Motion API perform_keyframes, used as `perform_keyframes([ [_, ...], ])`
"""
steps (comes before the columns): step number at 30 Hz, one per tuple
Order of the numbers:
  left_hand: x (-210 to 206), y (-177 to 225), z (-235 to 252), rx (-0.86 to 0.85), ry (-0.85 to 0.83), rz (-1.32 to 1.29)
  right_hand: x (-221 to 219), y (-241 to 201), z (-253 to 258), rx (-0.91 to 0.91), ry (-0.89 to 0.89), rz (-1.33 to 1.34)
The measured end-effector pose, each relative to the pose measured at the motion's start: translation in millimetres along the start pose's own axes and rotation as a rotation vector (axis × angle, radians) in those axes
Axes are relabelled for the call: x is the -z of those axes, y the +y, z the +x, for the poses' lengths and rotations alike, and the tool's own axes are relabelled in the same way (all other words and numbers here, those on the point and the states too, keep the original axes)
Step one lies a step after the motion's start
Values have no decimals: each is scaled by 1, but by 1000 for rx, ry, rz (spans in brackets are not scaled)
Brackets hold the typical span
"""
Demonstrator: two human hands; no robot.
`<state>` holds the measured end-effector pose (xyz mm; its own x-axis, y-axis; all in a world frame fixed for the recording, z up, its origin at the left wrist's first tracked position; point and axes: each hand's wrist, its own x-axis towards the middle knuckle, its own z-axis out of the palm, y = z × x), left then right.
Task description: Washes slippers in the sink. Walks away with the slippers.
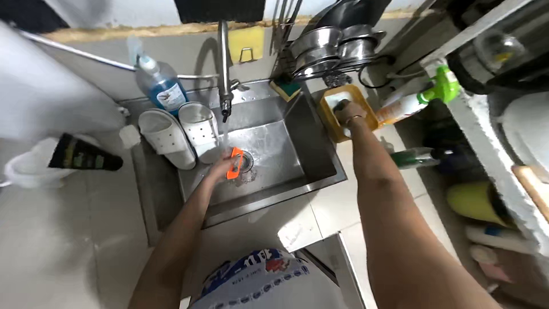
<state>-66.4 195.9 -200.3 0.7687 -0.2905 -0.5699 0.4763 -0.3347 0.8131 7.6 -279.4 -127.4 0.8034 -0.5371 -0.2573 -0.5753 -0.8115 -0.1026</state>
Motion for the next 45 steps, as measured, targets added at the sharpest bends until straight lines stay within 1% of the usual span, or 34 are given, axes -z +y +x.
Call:
perform_keyframes([
  [3, 8, 9, 2, -19, 80, -116, 2, -2, 0, 0, 22, 2],
  [5, 9, 16, 2, -23, 84, -116, 2, -3, -2, -5, 17, 36],
  [7, 5, 17, 7, -21, 92, -120, 2, -4, -6, 12, 4, 8],
  [9, -1, 17, 12, -39, 97, -123, 1, -3, -8, 28, 28, -12],
  [11, -7, 15, 19, -72, 128, -100, 1, -4, -12, -7, 72, 23],
  [14, -12, 16, 27, -60, 170, 28, 12, -19, -33, -92, 215, 83],
  [16, -9, 20, 24, -20, 188, 205, 22, -39, -54, -91, 307, 119],
  [17, -7, 22, 18, 25, 171, 322, 26, -54, -69, -64, 314, 123],
  [19, -1, 22, 1, 98, 111, 507, 21, -87, -104, 53, 250, 159],
  [21, 6, 8, -17, 134, 84, 598, -16, -122, -129, 204, 94, 278],
  [22, 9, -1, -26, 153, 84, 613, -43, -142, -141, 245, -34, 372],
  [25, 21, -30, -51, 189, 106, 577, -139, -196, -174, 270, -501, 688],
  [26, 26, -38, -58, 202, 123, 549, -163, -209, -187, 309, -622, 772],
  [27, 31, -46, -65, 212, 140, 520, -173, -220, -204, 366, -704, 831],
  [28, 34, -51, -72, 216, 158, 488, -159, -239, -227, 298, -772, 807],
  [29, 37, -56, -79, 215, 183, 459, -120, -288, -245, -169, -915, 675],
  [30, 41, -59, -85, 217, 208, 433, -173, -264, -229, 279, -866, 879],
  [31, 44, -62, -91, 217, 230, 407, -210, -267, -215, 345, -861, 1000],
  [32, 46, -65, -97, 212, 248, 380, -224, -278, -211, 252, -829, 1012],
  [33, 48, -70, -101, 201, 267, 353, -225, -288, -215, 131, -756, 989],
  [34, 50, -75, -103, 184, 286, 326, -221, -296, -223, 48, -666, 958],
  [36, 53, -81, -105, 148, 315, 277, -219, -306, -230, -10, -545, 1006],
  [39, 52, -87, -104, 119, 333, 254, -216, -311, -232, -57, -459, 1085],
  [41, 50, -83, -104, 122, 321, 257, -217, -306, -227, -104, -471, 1129],
  [44, 44, -78, -102, 142, 289, 273, -220, -290, -220, -150, -714, 1244],
  [45, 42, -77, -101, 150, 277, 281, -223, -286, -221, -137, -732, 1248],
])
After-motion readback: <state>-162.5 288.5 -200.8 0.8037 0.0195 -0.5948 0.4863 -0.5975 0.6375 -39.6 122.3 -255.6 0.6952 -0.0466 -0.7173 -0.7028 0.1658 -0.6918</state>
